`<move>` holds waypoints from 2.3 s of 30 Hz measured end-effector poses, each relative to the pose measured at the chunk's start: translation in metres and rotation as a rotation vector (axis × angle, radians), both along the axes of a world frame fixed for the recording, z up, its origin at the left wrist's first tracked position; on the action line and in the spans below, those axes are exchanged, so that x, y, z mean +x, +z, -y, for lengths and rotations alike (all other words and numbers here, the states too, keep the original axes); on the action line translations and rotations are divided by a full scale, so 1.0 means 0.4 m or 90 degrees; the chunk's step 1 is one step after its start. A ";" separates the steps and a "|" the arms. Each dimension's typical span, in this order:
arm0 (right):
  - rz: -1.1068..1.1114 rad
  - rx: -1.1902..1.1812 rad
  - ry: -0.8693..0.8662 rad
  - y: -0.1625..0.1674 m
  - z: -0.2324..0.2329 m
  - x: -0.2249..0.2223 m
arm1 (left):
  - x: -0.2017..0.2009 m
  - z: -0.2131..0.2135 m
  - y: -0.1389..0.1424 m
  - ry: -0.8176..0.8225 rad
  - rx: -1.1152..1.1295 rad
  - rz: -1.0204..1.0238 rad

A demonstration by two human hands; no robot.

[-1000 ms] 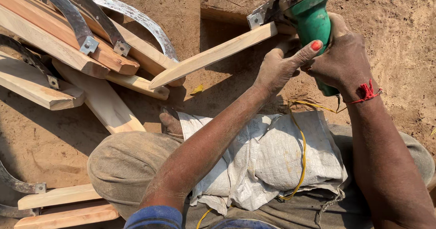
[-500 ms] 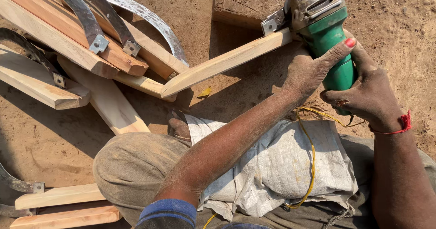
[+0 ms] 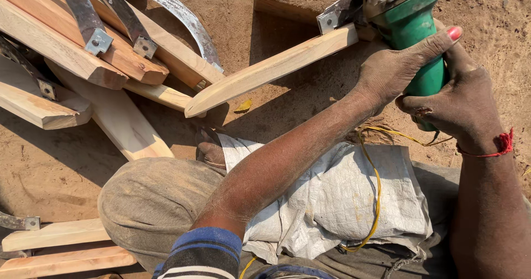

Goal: The person sits on the ground and uses a handheld angle grinder to smooth the edges of wooden handles. They hold each handle with one hand and run the grinder along the edges, then place the finished piece aside and pick up another.

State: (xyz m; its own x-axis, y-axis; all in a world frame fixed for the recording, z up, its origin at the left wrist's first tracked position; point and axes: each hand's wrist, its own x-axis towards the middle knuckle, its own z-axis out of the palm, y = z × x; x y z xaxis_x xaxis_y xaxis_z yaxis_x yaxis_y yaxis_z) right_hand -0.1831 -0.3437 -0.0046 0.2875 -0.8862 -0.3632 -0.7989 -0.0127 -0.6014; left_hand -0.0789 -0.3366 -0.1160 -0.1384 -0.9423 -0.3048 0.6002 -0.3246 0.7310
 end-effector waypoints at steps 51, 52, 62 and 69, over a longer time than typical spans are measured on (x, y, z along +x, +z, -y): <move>-0.181 -0.105 0.134 0.101 0.061 0.115 | 0.065 0.078 0.005 0.009 -0.051 -0.048; -0.205 -0.114 0.132 0.104 0.066 0.124 | 0.067 0.083 0.007 0.059 -0.062 -0.030; -0.126 -0.089 0.112 0.072 0.069 0.093 | 0.066 0.097 0.012 0.119 -0.091 -0.013; -0.201 -0.057 0.094 0.042 0.057 0.027 | 0.029 0.043 0.044 0.200 -0.103 -0.032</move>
